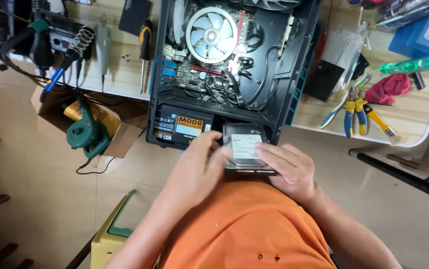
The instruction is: Disassembling a desktop computer by removing the graphics card and hard drive using a screwdriver.
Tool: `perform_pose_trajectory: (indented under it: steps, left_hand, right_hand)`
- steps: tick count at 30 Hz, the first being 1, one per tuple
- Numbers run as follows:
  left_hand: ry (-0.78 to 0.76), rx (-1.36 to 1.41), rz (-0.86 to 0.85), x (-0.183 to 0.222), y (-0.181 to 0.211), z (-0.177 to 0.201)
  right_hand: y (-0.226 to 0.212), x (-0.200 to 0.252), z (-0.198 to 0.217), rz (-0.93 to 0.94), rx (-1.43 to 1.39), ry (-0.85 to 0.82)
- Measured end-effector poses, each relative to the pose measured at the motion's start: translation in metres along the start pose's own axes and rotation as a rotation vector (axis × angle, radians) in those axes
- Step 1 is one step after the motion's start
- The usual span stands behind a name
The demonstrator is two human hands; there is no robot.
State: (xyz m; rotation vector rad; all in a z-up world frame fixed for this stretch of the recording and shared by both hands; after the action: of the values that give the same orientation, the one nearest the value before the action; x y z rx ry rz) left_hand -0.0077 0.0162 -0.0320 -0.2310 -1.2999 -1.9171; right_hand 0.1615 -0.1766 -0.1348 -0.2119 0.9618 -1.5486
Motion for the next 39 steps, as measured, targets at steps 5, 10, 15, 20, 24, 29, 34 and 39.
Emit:
perform_pose_trajectory:
  steps: [5,10,15,20,24,29,34,39]
  left_hand:
    - [0.08,0.237,0.107,-0.011,-0.058,-0.025]
    - [0.044,0.367,0.152,-0.039,-0.045,-0.037]
    - [0.015,0.962,0.357,-0.058,-0.064,-0.07]
    - [-0.132,1.354,0.568,-0.067,-0.073,-0.09]
    - [-0.134,1.347,0.639,-0.088,-0.101,-0.111]
    - [0.008,1.142,0.411,-0.096,-0.105,-0.117]
    - [0.016,1.08,0.551,-0.08,-0.049,-0.079]
    - [-0.028,1.016,0.521,-0.073,-0.033,-0.069]
  right_hand:
    - [-0.012,-0.009,0.016,-0.045,-0.212,0.235]
    - [-0.03,-0.017,0.024,-0.064,-0.201,0.293]
    - [-0.029,-0.01,0.02,-0.021,-0.231,0.355]
    - [-0.004,0.032,0.016,0.036,-0.238,0.221]
    - [-0.018,0.032,0.018,0.048,-0.27,0.139]
    - [-0.031,0.038,0.018,-0.17,-0.186,0.187]
    - [-0.059,0.056,0.016,-0.93,-0.35,0.083]
    - [-0.082,0.063,0.001,-0.985,-1.102,0.203]
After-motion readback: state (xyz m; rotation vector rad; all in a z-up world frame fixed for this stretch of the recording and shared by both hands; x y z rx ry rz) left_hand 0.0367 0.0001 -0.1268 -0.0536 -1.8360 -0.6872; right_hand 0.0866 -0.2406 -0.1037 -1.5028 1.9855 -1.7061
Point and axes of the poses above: each hand's wrist, its own x-axis away from the middle knuckle, its own z-axis out of the back of the hand, y = z × x, the point moved 2 cm from there along -x, towards the middle knuckle, and after that the axes turned 4 degrees about -z, right-handed, at the moved point
